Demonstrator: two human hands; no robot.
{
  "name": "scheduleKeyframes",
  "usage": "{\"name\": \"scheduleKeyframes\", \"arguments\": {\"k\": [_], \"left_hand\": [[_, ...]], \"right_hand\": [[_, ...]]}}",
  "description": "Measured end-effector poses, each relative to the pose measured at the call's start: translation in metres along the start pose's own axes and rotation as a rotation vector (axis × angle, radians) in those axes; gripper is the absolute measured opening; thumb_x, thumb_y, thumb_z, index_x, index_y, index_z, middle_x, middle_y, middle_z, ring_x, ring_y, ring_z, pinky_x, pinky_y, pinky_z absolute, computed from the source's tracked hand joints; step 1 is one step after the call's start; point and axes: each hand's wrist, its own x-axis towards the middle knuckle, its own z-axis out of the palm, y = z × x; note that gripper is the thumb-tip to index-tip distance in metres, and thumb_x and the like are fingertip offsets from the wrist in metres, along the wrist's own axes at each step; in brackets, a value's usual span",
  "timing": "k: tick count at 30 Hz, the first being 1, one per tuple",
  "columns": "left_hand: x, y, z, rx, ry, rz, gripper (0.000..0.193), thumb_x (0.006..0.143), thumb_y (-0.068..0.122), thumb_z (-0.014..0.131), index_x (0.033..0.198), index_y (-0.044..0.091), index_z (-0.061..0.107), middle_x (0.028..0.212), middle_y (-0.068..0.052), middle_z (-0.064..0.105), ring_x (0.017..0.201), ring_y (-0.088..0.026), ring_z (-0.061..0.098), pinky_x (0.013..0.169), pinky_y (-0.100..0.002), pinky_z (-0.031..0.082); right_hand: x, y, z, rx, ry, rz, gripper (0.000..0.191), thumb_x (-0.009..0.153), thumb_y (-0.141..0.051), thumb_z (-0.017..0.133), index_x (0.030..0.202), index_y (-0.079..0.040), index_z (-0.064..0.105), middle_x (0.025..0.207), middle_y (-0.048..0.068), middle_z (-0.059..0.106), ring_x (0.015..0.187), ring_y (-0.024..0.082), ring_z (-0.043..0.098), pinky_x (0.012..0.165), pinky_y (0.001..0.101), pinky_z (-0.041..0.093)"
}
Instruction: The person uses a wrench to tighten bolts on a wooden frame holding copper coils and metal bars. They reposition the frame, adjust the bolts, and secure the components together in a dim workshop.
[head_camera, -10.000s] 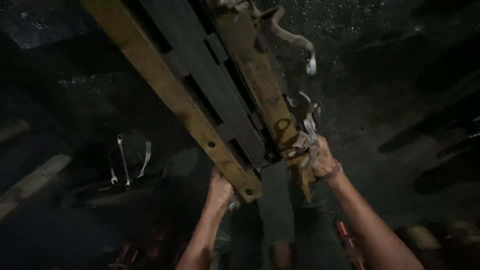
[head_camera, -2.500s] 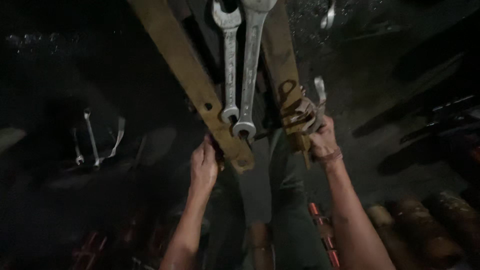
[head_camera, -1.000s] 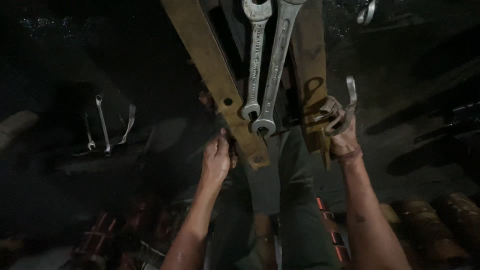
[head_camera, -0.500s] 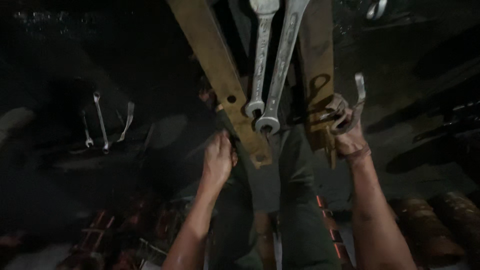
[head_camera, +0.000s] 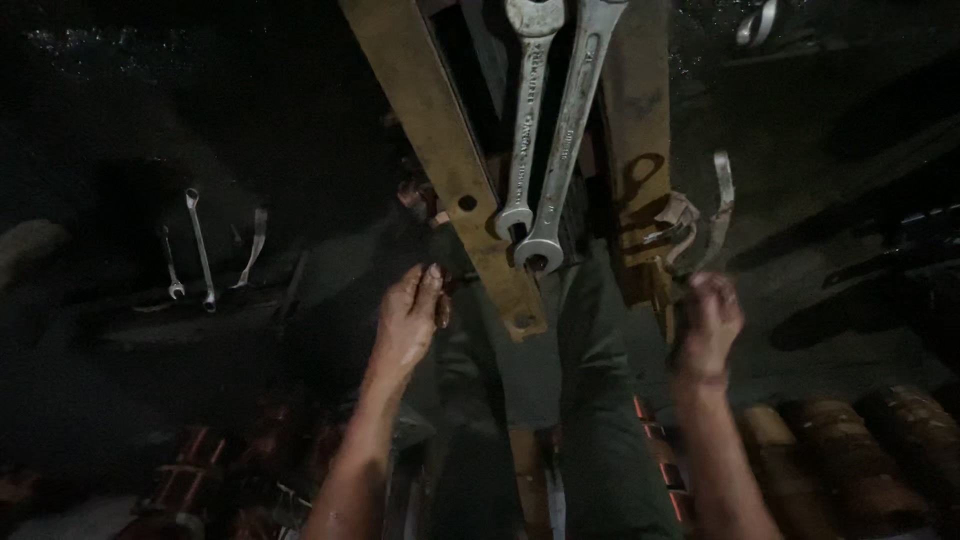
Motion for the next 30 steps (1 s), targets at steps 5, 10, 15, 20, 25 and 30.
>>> {"name": "scheduleKeyframes", "arguments": {"k": [5,10,15,20,25,30], "left_hand": [[0.005,0.003,-0.022,0.008,-0.034,0.047,0.028,0.107,0.026,0.056,0.092,0.003,0.063,0.071,-0.003,0.061,0.064,-0.011,0.059,0.059,-0.030,0.046],[0.006,0.008,-0.032,0.019,-0.076,0.132,0.022,0.107,0.019,0.056,0.099,0.001,0.066,0.078,-0.004,0.065,0.071,-0.011,0.062,0.065,-0.030,0.051],[0.005,0.006,-0.036,0.091,-0.096,0.094,0.023,0.105,0.017,0.055,0.112,0.000,0.069,0.086,-0.005,0.069,0.077,-0.012,0.066,0.069,-0.031,0.054],[0.012,0.009,-0.038,0.134,-0.122,0.060,0.026,0.105,0.016,0.057,0.122,-0.002,0.067,0.089,-0.009,0.072,0.079,-0.016,0.068,0.070,-0.036,0.056],[0.005,0.030,-0.044,0.387,-0.240,0.222,0.029,0.101,0.009,0.054,0.124,-0.005,0.063,0.098,-0.012,0.073,0.087,-0.021,0.072,0.074,-0.038,0.058],[-0.007,0.047,-0.037,0.715,-0.139,0.270,0.018,0.091,0.005,0.069,0.108,-0.001,0.069,0.098,-0.020,0.073,0.093,-0.032,0.073,0.074,-0.044,0.056]], "right_hand": [[-0.085,-0.002,0.072,-0.125,-0.075,0.123,0.015,0.095,-0.011,0.075,0.104,-0.003,0.067,0.099,-0.002,0.066,0.093,0.008,0.062,0.081,0.0259,0.051],[-0.087,-0.016,0.145,-0.160,0.044,-0.016,0.012,0.105,-0.010,0.074,0.111,-0.001,0.069,0.091,-0.001,0.060,0.087,0.008,0.051,0.078,0.0265,0.045],[-0.075,-0.037,0.160,-0.172,0.149,-0.092,0.016,0.101,-0.010,0.071,0.114,0.000,0.068,0.100,0.001,0.069,0.091,0.008,0.060,0.081,0.0265,0.050],[-0.065,-0.033,0.165,-0.089,0.049,-0.169,0.016,0.104,-0.011,0.069,0.115,0.000,0.066,0.107,0.003,0.070,0.101,0.009,0.064,0.087,0.0272,0.053],[-0.053,-0.023,0.162,-0.225,0.114,-0.104,0.018,0.099,-0.008,0.076,0.114,0.001,0.072,0.096,0.004,0.067,0.085,0.008,0.054,0.074,0.0255,0.045],[-0.050,-0.011,0.155,-0.131,0.091,-0.074,0.017,0.098,-0.008,0.074,0.111,0.000,0.067,0.103,0.001,0.069,0.096,0.007,0.062,0.084,0.0242,0.049]]}}
